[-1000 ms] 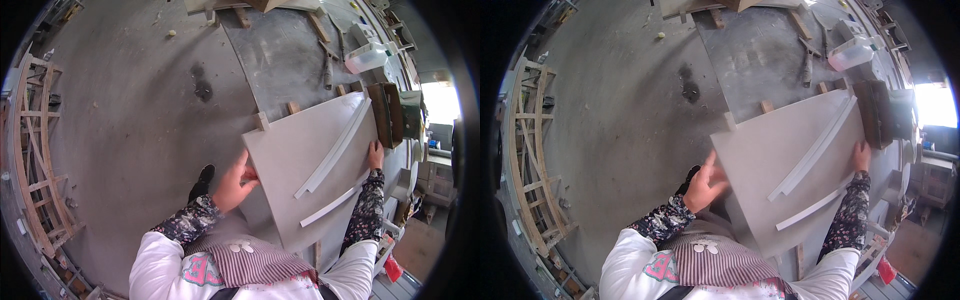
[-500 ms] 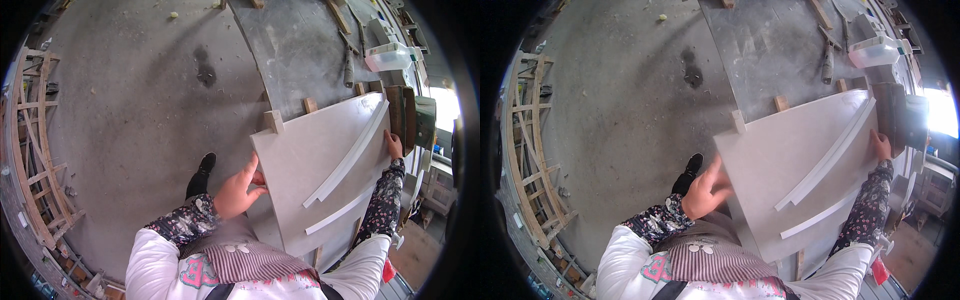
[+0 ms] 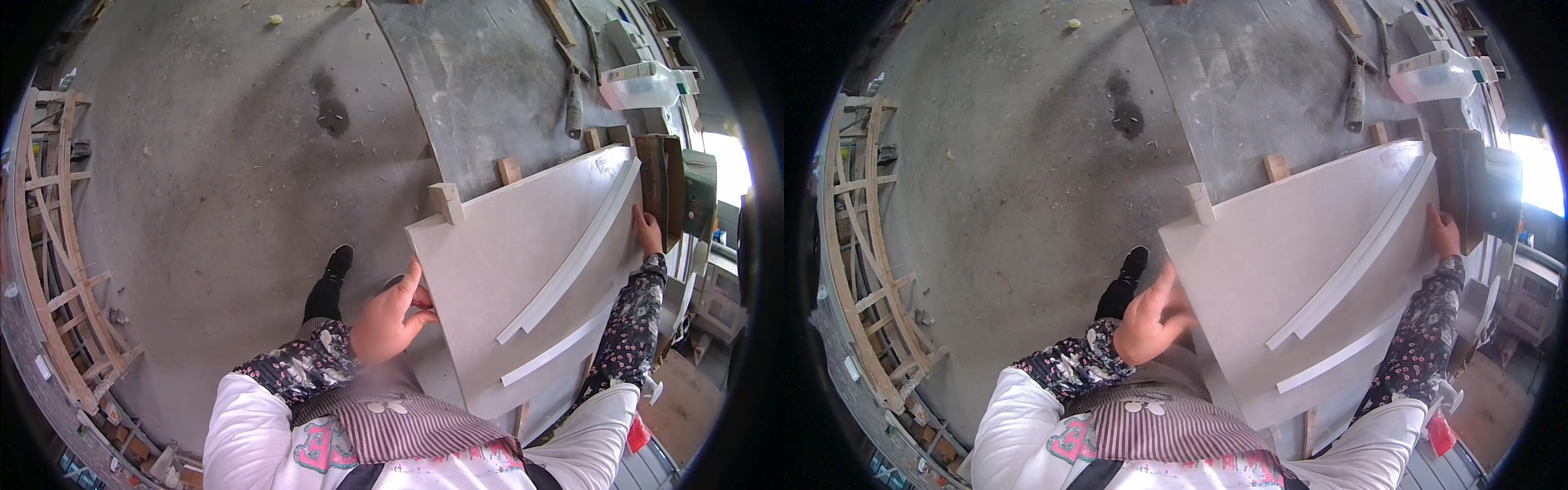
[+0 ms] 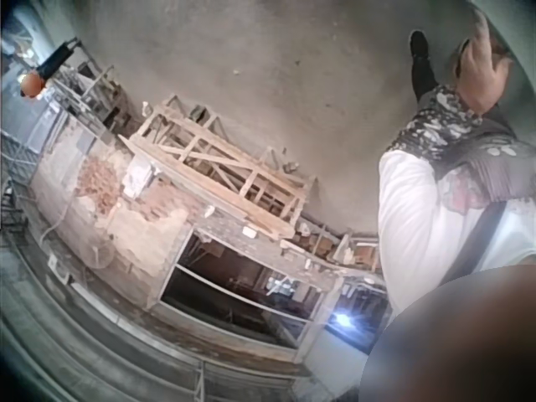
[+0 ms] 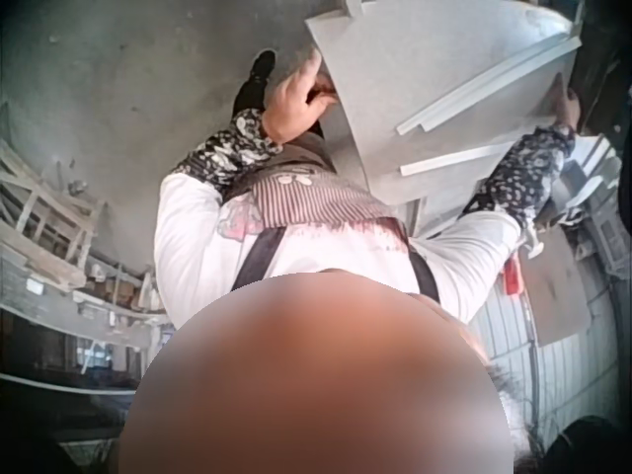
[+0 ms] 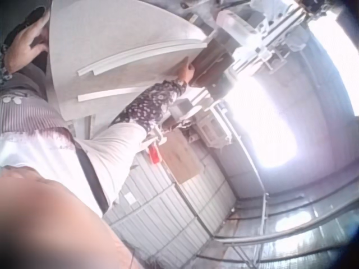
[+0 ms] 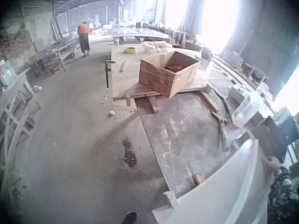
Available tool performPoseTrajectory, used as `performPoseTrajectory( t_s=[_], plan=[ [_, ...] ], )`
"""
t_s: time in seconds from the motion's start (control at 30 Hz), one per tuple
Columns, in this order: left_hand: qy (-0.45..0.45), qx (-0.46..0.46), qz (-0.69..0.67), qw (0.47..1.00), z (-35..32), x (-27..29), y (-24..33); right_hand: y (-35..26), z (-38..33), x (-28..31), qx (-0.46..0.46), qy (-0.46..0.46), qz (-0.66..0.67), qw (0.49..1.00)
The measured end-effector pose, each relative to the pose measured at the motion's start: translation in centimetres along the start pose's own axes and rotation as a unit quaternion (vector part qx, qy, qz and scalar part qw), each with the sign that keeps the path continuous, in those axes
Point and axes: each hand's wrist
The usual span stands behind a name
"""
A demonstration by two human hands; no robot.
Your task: The person aligns white plastic strips on a large board, applies adhesive using a caulking gun, and presses the strips into place. They then walk to a workbench, pick up an angle grinder, and attach a grinding disc to the tool.
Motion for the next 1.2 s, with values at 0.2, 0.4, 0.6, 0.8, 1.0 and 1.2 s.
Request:
performPoseTrajectory(
  t_s=[0.2, 0.4, 0.6, 0.8, 1.0, 1.2],
  plan=[
    [0.018, -0.028, 0.013, 0.999, 0.2, 0.2, 0.0, 0.2, 0.3, -0.4, 0.009, 0.017, 0.008, 1.0],
    [0.005, 0.014, -0.019, 1.0, 0.2, -0.1, -0.3, 0.2, -1.0, -2.0, 0.024, 0.107, -0.037, 0.993],
    [-0.073, 0.047, -0.048, 0.995, -2.0, -1.8, -0.6, 1.2, -4.1, -2.0, 0.047, 0.153, -0.028, 0.987],
    [-0.064, 0.016, -0.014, 0.998, -7.6, -8.1, -0.7, 7.5, -10.9, -2.4, 0.033, 0.119, -0.028, 0.992],
    [-0.047, 0.042, -0.017, 0.998, -11.9, -13.0, -0.7, 13.1, -13.6, -2.3, 0.044, 0.123, -0.015, 0.991],
    [-0.04, 0.035, 0.036, 0.998, -13.1, -13.5, -0.6, 12.2, -10.4, -1.6, 0.036, 0.078, 0.033, 0.996]
  ],
)
Point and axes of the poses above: each hand's wrist, its own z-axis towards the middle knuckle, its own x-axis out of the back of the hand, y = z × x, and after that the axes turned 14 degrees about x, right-handed
